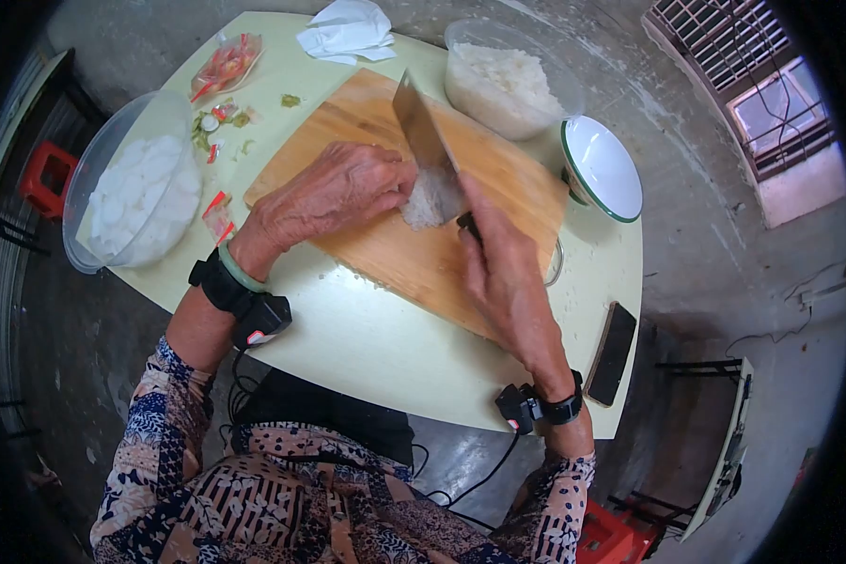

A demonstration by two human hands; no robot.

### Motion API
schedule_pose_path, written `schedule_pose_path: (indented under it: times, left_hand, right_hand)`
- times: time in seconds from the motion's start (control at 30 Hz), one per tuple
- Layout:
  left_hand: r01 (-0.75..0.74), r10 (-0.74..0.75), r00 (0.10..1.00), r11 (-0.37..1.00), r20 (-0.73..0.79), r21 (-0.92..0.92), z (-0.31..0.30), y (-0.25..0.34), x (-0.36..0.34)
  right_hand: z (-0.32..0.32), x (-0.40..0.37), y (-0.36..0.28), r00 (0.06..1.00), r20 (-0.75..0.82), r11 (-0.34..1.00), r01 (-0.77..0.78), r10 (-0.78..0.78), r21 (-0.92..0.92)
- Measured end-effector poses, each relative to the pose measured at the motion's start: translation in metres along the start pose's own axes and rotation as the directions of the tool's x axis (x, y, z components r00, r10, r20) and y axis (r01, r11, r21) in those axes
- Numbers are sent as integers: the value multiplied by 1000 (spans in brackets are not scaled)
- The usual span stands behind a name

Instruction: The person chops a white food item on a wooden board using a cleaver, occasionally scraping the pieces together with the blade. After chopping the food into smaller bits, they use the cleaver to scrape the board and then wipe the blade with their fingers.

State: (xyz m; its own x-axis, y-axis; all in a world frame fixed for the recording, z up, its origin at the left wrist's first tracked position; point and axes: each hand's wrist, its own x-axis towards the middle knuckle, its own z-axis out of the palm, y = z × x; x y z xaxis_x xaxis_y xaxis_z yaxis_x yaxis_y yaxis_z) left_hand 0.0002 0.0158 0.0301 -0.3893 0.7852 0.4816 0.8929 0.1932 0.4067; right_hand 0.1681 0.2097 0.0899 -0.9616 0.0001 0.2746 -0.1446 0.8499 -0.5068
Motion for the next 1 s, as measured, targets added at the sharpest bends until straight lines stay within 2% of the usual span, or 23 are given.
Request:
schedule_pose_path:
  times: [0.03, 0.1, 0.13, 0.27, 0.33, 0.47, 0.5, 0.53, 0.57, 0.63, 0.77, 0.83, 0.87, 0.93, 1.0]
  left_hand:
    - [-2, 2, 1000, 1000, 1, 1, 4, -4, -1]
    - [-102, 99, 993, 994, -59, -47, 8, -9, -5]
    - [-99, 96, 994, 994, -60, -47, 5, -8, -4]
    - [1, -1, 1000, 1000, -28, -15, -8, 2, 3]
    - [31, -30, 999, 999, -41, 23, -8, 1, 6]
    - [-39, 59, 974, 995, -220, 94, -8, 4, 10]
    - [-58, 86, 952, 993, -293, 105, -8, 6, 11]
    - [-58, 85, 952, 993, -293, 100, -7, 8, 12]
    - [-68, 107, 934, 990, -341, 123, -7, 8, 14]
    - [-73, 130, 911, 985, -392, 158, -10, 5, 15]
    - [-64, 129, 876, 986, -466, 153, -11, 5, 15]
    - [-76, 140, 855, 986, -499, 146, -11, 5, 16]
    - [-75, 145, 860, 984, -489, 160, -11, 4, 16]
    - [-69, 146, 866, 982, -479, 173, -11, 4, 15]
    - [-47, 130, 875, 982, -466, 185, -11, 4, 14]
  right_hand:
    - [0, -1, 1, 1000, -3, 1000, 0, 0, 0]
    - [0, -1, 2, 1000, -5, 999, 28, -28, 15]
    - [-3, -1, -3, 998, 18, 996, -57, 56, 68]
    - [-2, -2, -4, 999, -4, 997, -48, 48, 68]
    - [2, -2, 0, 1000, 5, 999, 21, -21, -27]
    - [0, -1, -7, 998, -15, 997, -57, 58, 49]
    - [4, 0, -2, 999, -27, 999, 36, -35, 15]
    - [5, 0, 1, 991, -35, 992, 126, -126, -21]
    - [2, -2, -1, 992, -36, 992, 123, -124, -22]
    - [-1, -2, -8, 996, 65, 998, -56, 53, 33]
    - [1, -2, -9, 999, -10, 998, -41, 42, 54]
    - [6, -2, -1, 998, 15, 997, 68, -68, -30]
    - [4, -2, -1, 998, 13, 997, 69, -68, -29]
    - [-1, -2, -8, 998, 39, 997, -50, 47, 61]
    - [0, -2, -11, 1000, 11, 998, -27, 27, 56]
